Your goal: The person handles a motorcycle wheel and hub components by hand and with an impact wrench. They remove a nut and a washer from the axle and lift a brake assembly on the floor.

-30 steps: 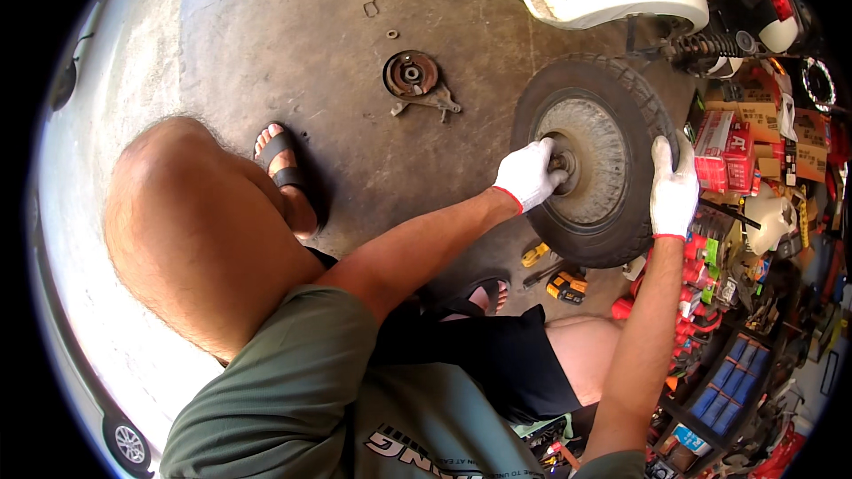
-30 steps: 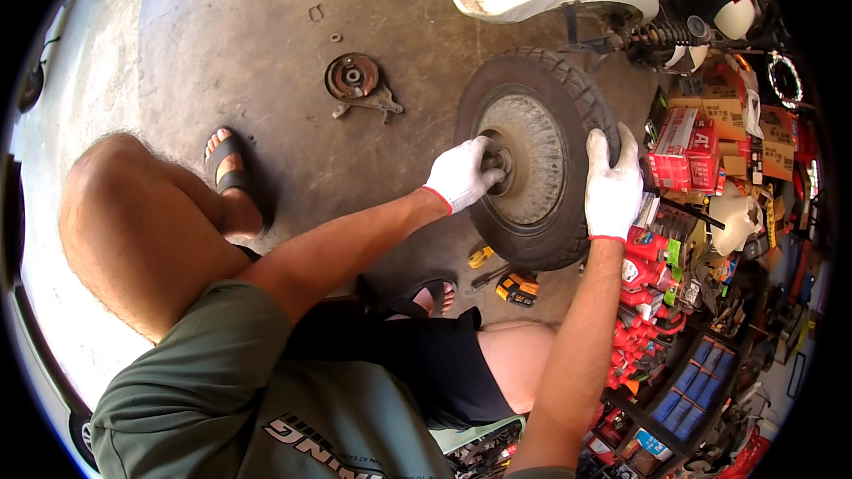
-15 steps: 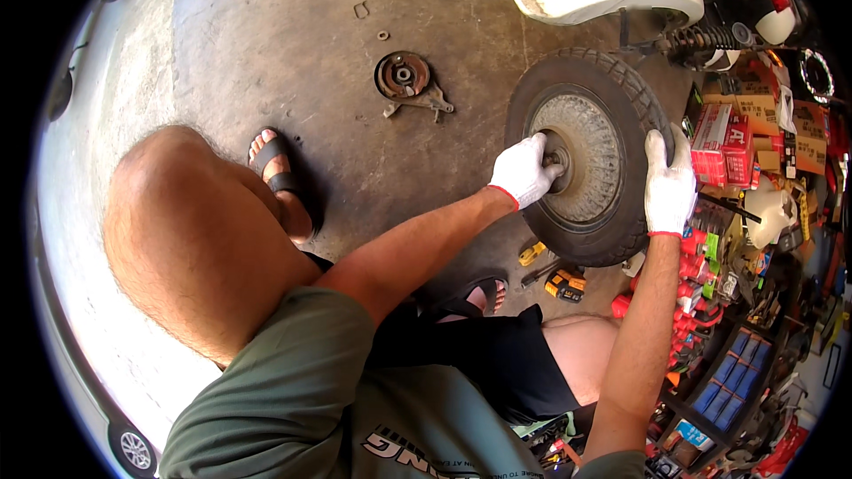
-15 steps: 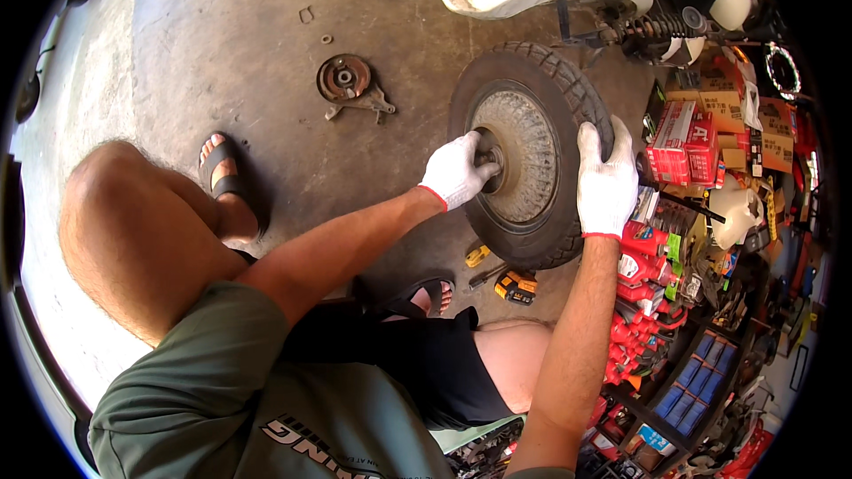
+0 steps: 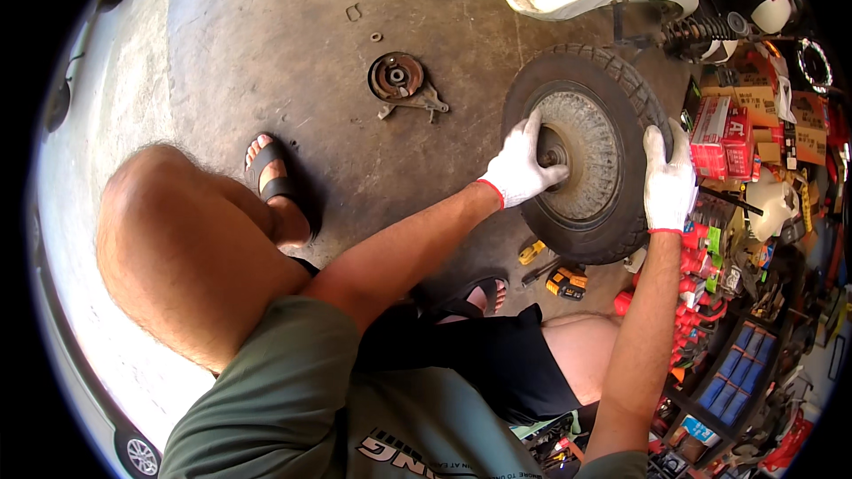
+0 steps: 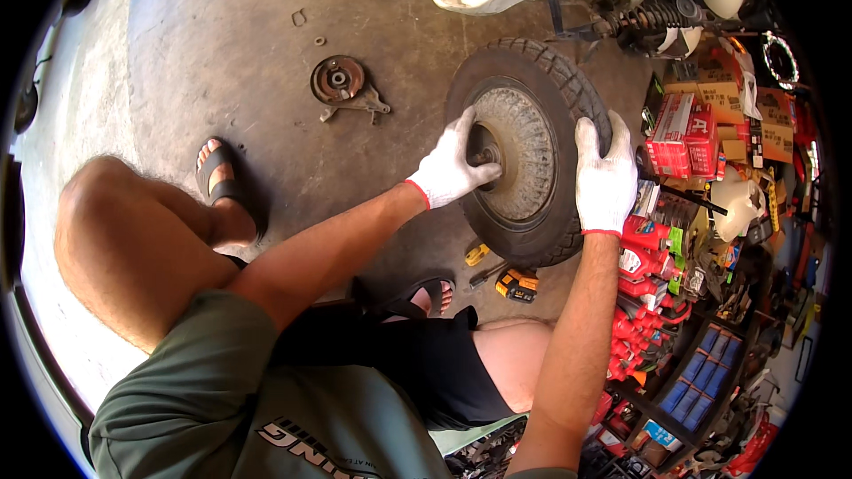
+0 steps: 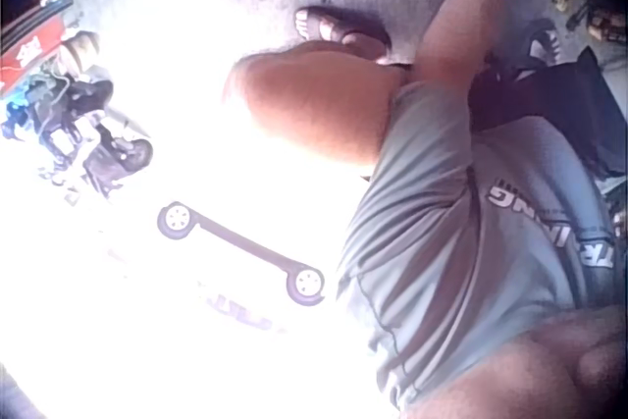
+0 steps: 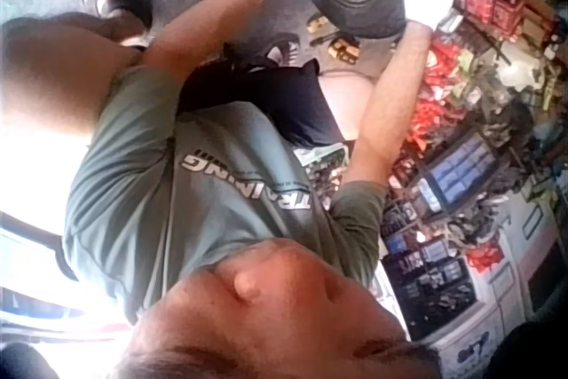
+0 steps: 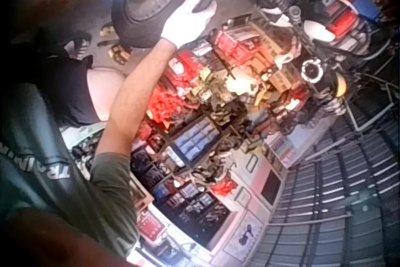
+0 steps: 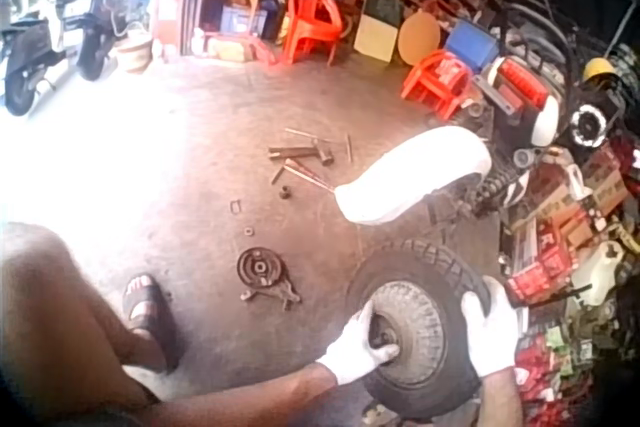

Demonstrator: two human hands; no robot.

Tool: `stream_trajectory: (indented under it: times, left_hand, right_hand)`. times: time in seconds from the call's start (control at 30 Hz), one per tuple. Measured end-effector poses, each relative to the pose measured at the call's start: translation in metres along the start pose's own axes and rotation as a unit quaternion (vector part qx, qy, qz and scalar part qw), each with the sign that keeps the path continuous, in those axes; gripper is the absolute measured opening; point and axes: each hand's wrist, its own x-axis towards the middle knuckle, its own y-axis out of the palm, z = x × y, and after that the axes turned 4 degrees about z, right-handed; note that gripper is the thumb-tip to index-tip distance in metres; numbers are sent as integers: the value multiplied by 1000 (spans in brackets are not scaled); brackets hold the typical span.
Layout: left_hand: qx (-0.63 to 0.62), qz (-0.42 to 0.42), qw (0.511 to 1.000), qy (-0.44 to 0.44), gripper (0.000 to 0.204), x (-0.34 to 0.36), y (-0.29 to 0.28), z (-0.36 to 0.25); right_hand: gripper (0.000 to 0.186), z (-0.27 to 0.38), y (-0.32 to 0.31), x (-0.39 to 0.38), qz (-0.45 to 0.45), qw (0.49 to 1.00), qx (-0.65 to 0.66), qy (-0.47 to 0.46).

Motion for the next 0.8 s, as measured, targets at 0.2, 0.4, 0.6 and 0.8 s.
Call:
stream_trajectory:
  times: [0.2,0.4,0.6,0.8]
  left_hand:
    - [9,72,995,-65,137,2,-2,-19]
    - [5,68,995,-71,130,0,-7,-29]
    - [9,65,996,-61,124,-2,-12,-26]
    - [51,27,998,-1,99,-8,-16,2]
  right_hand:
    - [58,-7,2,2,-11,1000,0,-10]
    - [64,-8,-1,3,18,999,8,-30]
    - [77,-6,-10,0,73,994,19,-80]
    - [75,-6,-1,-1,43,996,6,-78]
